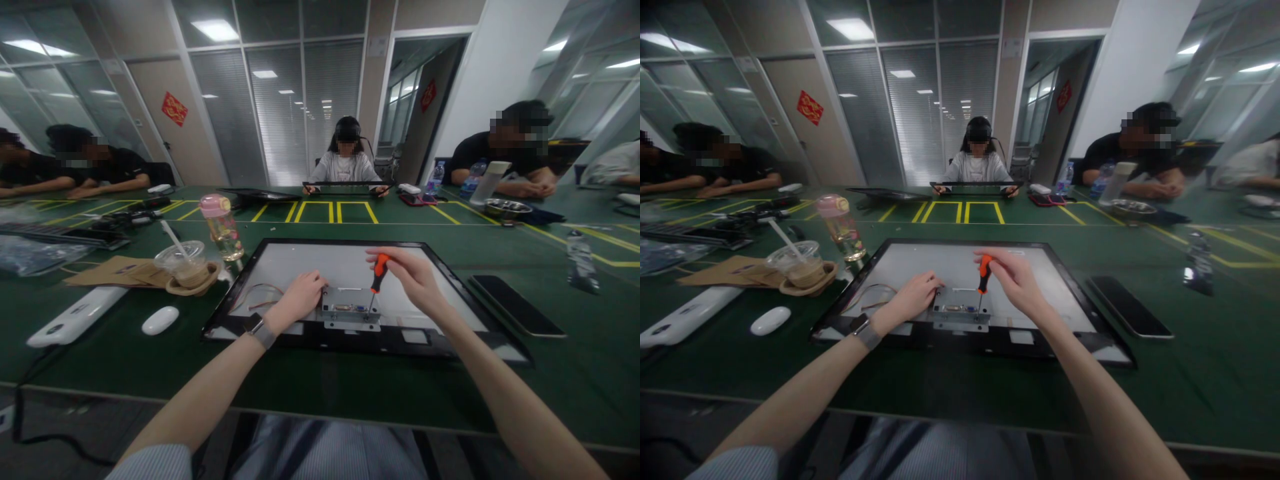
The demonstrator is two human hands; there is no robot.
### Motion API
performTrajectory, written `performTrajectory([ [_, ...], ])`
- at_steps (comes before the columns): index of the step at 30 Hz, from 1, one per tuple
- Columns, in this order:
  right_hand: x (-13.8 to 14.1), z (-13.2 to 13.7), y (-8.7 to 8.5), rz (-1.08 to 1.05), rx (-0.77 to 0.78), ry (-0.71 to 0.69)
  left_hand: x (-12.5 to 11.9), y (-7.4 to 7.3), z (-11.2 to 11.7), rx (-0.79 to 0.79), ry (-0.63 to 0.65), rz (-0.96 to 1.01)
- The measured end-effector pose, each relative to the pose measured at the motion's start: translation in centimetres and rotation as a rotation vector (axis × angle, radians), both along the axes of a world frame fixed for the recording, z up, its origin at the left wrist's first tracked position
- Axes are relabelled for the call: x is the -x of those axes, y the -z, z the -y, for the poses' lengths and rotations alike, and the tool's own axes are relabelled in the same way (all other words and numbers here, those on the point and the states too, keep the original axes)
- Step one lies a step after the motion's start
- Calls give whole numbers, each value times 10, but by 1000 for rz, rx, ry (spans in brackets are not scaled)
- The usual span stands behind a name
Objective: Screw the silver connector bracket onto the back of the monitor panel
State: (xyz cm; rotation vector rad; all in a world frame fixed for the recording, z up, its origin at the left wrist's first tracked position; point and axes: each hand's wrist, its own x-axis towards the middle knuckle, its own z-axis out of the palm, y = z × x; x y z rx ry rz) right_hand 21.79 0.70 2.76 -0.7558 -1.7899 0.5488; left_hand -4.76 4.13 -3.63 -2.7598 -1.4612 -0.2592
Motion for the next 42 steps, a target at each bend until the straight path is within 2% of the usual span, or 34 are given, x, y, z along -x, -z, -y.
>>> performTrajectory([
  [3, 1, -3, 5, -43, 61, 0, 0, 0, 1, -5, 6, 6],
  [7, 2, -6, 6, -39, -60, 107, 0, 0, 0, -3, 10, 13],
  [9, 2, -5, 6, -36, -74, 91, 0, 0, 0, -3, 7, 10],
  [13, 0, -4, 7, -45, 32, 6, 0, -2, 1, 1, -2, -5],
  [15, 0, -6, 8, -43, 43, 20, 0, -2, 1, 8, -8, -11],
  [20, 0, -10, 9, -35, -86, 122, 0, 1, -1, 2, 1, -5],
  [25, 2, -8, 7, 7, -98, 104, 1, 2, -1, -13, 9, -2],
  [31, 5, -10, 11, -34, -125, 193, 1, 1, 0, -13, 4, -13],
  [34, 5, -9, 11, -56, -124, 160, 0, 1, 0, -12, 1, -11],
  [38, 4, -8, 12, -75, -39, 64, 0, 1, -1, -8, 0, -4],
  [42, 4, -10, 13, -76, -58, 128, 1, 2, -2, -7, 5, -1],
])
